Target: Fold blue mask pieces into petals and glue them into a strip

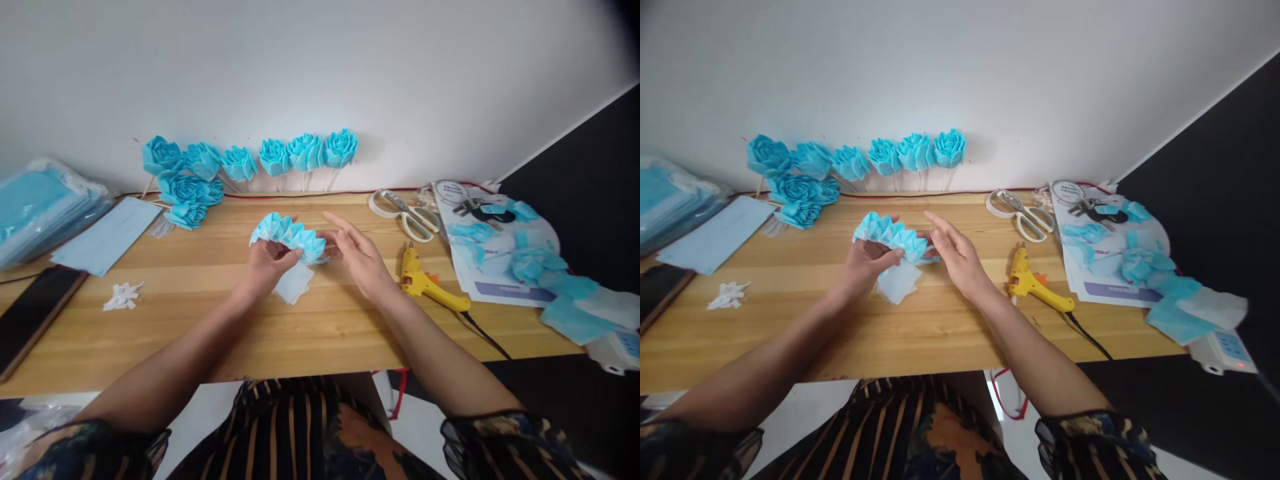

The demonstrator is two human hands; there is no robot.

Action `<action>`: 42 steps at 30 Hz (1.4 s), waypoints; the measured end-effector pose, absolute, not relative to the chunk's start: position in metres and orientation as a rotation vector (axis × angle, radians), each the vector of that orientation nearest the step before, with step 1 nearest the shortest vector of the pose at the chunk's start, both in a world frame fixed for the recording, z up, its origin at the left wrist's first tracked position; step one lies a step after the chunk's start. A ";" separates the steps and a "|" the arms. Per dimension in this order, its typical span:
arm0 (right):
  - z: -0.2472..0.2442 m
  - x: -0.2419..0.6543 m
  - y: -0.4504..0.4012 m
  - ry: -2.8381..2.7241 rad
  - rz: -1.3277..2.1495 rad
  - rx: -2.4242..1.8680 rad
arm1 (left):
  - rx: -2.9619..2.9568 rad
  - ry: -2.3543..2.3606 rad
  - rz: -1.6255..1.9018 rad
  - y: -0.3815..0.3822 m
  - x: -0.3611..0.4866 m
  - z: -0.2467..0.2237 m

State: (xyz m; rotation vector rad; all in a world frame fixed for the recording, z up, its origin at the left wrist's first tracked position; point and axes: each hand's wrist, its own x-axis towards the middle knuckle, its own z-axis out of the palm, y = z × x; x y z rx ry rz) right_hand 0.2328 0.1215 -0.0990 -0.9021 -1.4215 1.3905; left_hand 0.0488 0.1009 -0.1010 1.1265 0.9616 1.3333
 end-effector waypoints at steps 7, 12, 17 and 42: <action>-0.100 0.229 0.121 -1.483 1.325 -0.901 | 1.141 0.980 1.278 0.100 0.052 -0.109; -0.095 0.229 0.118 -1.529 1.174 -0.968 | 1.180 0.956 1.244 0.098 0.053 -0.105; -0.094 0.228 0.118 -1.511 1.178 -0.976 | 1.222 0.968 1.216 0.097 0.053 -0.104; -0.095 0.230 0.116 -1.717 1.132 -0.975 | 1.157 0.966 1.283 0.097 0.053 -0.106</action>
